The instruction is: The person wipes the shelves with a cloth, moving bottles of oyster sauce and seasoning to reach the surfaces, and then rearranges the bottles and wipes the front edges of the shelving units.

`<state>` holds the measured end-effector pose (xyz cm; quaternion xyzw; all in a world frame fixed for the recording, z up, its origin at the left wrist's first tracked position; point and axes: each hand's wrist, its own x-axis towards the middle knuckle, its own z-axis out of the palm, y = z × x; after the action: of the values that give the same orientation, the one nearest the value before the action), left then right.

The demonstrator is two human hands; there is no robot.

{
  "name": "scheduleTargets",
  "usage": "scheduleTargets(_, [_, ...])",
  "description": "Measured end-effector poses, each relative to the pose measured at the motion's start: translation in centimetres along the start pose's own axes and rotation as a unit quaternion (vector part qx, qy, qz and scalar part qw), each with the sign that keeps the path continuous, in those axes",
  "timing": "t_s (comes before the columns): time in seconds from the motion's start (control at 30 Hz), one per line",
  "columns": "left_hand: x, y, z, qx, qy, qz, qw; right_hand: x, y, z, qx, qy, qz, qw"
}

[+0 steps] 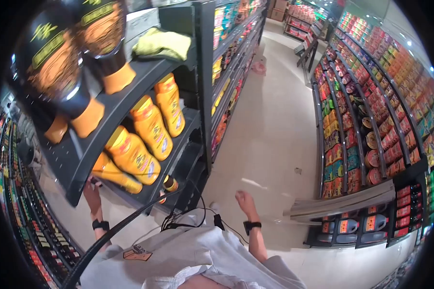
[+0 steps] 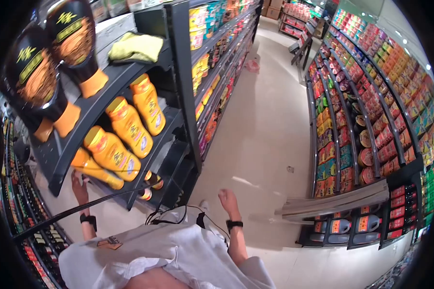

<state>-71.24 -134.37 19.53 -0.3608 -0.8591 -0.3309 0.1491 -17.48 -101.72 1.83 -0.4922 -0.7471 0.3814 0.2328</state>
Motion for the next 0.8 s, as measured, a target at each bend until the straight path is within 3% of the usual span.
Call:
scheduleTargets(0.03, [-0.1, -1.3, 0.6, 0.023, 0.024, 0.02, 0.999, 3.3, -4.1, -2.1, 0.034, 0.039, -0.033, 0.998])
scheduleTargets(0.07, [0.0, 2.4, 0.2, 0.094, 0.094, 0.063, 0.989, 6.6, -7.6, -3.7, 0.073, 0.065, -0.052, 0.994])
scheduleTargets(0.17, [-2.0, -0.8, 2.1, -0.085, 0.084, -0.01, 0.993, 12.4, -22.6, -10.0, 0.115, 0.119, -0.278, 0.946])
scheduleTargets(0.23, [-3.8, 0.4, 2.8, -0.241, 0.101, -0.086, 0.962, 14.2, -30.9, -12.7, 0.165, 0.097, -0.342, 0.92])
scheduleTargets(0.27, [-4.2, 4.0, 2.0, -0.142, 0.092, -0.106, 0.98, 14.3, -35.2, -14.3, 0.152, 0.113, -0.408, 0.893])
scheduleTargets(0.33, [-5.6, 4.6, 2.3, -0.14, 0.083, -0.16, 0.974, 15.7, -41.1, -15.2, 0.175, 0.145, -0.525, 0.82])
scheduleTargets(0.4, [-7.7, 4.5, 2.7, -0.063, 0.095, -0.112, 0.987, 17.6, -46.0, -15.1, 0.152, 0.179, -0.613, 0.754])
scheduleTargets(0.47, [-10.8, 5.6, 4.2, 0.017, 0.102, -0.073, 0.992, 20.1, -49.3, -13.8, 0.112, 0.22, -0.653, 0.716])
scheduleTargets(0.5, [-12.9, 6.8, 5.2, -0.021, 0.087, -0.103, 0.991, 21.1, -50.2, -13.2, 0.105, 0.238, -0.659, 0.705])
scheduleTargets(0.53, [-16.1, 8.0, 3.4, -0.037, 0.087, -0.146, 0.985, 22.6, -50.7, -12.4, 0.089, 0.126, -0.655, 0.74])
scheduleTargets(0.6, [-19.0, 11.5, 2.6, -0.089, 0.082, -0.233, 0.965, 24.1, -50.4, -11.4, 0.082, 0.201, -0.667, 0.713])
scheduleTargets(0.67, [-22.4, 11.6, 2.5, -0.038, 0.07, -0.246, 0.966, 24.9, -49.9, -11.5, 0.113, 0.19, -0.672, 0.707])
scheduleTargets(0.73, [-24.5, 12.4, 2.8, -0.044, 0.046, -0.328, 0.942, 25.5, -49.5, -11.8, 0.11, 0.153, -0.675, 0.713])
scheduleTargets(0.8, [-25.6, 13.6, 3.1, -0.052, 0.028, -0.331, 0.942, 26.4, -49.2, -12.2, 0.094, 0.12, -0.681, 0.716])
